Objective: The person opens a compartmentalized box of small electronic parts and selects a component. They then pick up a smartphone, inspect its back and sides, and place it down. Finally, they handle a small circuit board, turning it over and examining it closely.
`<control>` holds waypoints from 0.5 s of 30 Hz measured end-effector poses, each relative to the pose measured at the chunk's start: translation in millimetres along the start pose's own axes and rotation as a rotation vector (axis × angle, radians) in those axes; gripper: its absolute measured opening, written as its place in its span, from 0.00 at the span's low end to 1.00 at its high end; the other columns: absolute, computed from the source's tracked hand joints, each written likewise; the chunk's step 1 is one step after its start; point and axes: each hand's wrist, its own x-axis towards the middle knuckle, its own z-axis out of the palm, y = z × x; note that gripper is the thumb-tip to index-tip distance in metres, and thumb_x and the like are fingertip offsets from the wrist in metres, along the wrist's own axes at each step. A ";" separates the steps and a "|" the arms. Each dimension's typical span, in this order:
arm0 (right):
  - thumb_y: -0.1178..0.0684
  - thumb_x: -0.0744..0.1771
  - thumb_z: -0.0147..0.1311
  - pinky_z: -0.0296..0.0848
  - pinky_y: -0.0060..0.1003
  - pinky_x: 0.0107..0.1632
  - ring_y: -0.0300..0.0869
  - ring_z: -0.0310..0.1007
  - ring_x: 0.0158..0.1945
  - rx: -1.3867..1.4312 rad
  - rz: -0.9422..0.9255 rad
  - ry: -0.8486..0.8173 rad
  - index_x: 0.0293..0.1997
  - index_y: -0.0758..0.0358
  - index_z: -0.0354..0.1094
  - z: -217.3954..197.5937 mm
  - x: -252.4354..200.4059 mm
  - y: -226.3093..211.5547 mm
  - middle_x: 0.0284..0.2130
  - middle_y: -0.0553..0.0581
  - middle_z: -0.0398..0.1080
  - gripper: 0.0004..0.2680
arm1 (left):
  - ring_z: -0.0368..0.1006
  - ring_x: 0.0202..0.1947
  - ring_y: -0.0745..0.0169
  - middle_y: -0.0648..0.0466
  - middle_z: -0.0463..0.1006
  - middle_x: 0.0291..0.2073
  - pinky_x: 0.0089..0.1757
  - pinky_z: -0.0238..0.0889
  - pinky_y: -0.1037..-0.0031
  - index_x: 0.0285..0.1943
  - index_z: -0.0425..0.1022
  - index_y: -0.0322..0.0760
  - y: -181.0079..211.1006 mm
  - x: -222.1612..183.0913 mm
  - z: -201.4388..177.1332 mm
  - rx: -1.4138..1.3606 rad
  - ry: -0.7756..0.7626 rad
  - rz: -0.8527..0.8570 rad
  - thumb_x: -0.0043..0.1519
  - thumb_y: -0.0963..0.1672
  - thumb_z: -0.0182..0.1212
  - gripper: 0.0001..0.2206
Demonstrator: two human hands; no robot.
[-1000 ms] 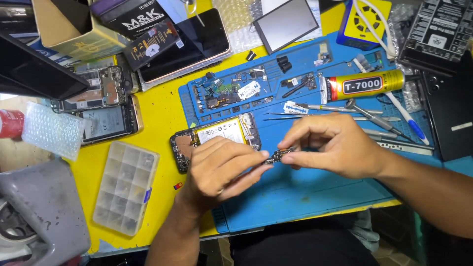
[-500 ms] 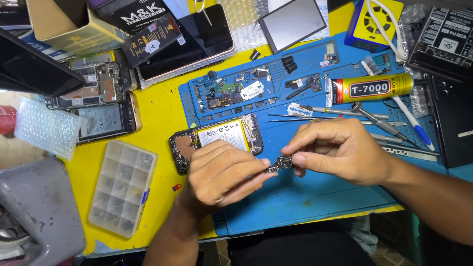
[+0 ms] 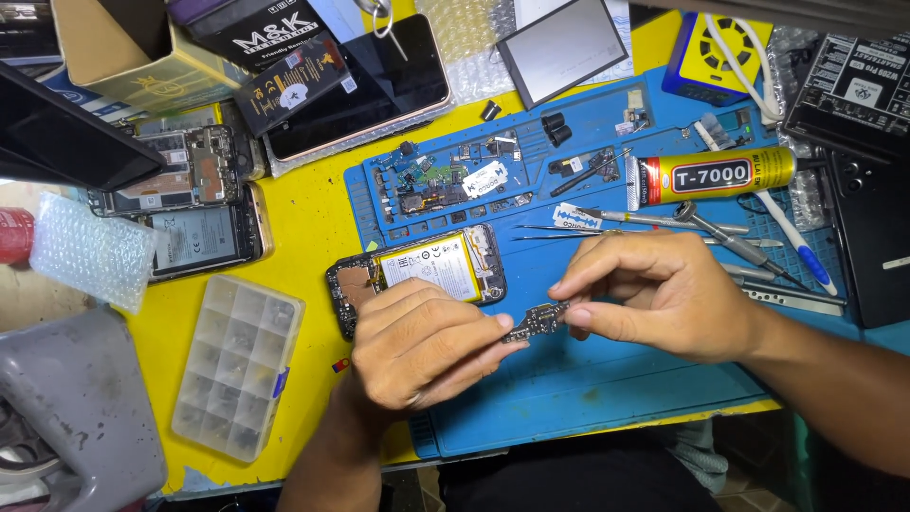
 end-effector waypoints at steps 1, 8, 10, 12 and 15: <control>0.65 0.64 0.61 0.80 0.27 0.40 0.42 0.81 0.33 0.007 -0.010 -0.001 0.46 0.70 0.74 -0.1 -0.3 0.3 0.33 0.62 0.75 0.08 | 0.77 0.26 0.60 0.49 0.82 0.32 0.31 0.69 0.73 0.44 0.79 0.28 0.4 0.4 -0.5 0.000 -0.006 -0.002 0.60 0.40 0.75 0.10; 0.64 0.63 0.62 0.82 0.26 0.40 0.41 0.82 0.32 -0.038 -0.032 0.004 0.46 0.69 0.74 0.2 2.1 -2.5 0.33 0.62 0.75 0.08 | 0.77 0.26 0.60 0.49 0.82 0.32 0.31 0.68 0.73 0.44 0.79 0.28 1.6 1.4 -1.1 0.003 -0.010 0.004 0.60 0.40 0.75 0.10; 0.60 0.64 0.62 0.78 0.28 0.39 0.39 0.79 0.34 -0.155 -0.091 -0.015 0.44 0.66 0.76 0.8 5.9 -6.9 0.30 0.58 0.78 0.06 | 0.75 0.26 0.59 0.49 0.81 0.31 0.31 0.67 0.73 0.42 0.79 0.28 3.1 3.2 -2.7 -0.004 -0.031 -0.017 0.61 0.40 0.73 0.08; 0.60 0.64 0.61 0.79 0.28 0.38 0.39 0.79 0.33 -0.187 -0.112 -0.020 0.42 0.65 0.76 3.0 8.6 -9.7 0.29 0.57 0.78 0.05 | 0.76 0.26 0.59 0.49 0.81 0.31 0.31 0.67 0.73 0.41 0.79 0.28 2.4 4.1 -2.4 0.005 -0.029 -0.013 0.60 0.40 0.73 0.08; 0.60 0.64 0.62 0.79 0.28 0.40 0.40 0.80 0.35 -0.195 -0.104 -0.026 0.42 0.66 0.76 3.1 6.1 -4.3 0.30 0.57 0.78 0.05 | 0.76 0.26 0.59 0.49 0.81 0.31 0.31 0.68 0.73 0.40 0.80 0.28 1.1 3.5 -0.8 0.012 -0.023 -0.012 0.60 0.40 0.73 0.07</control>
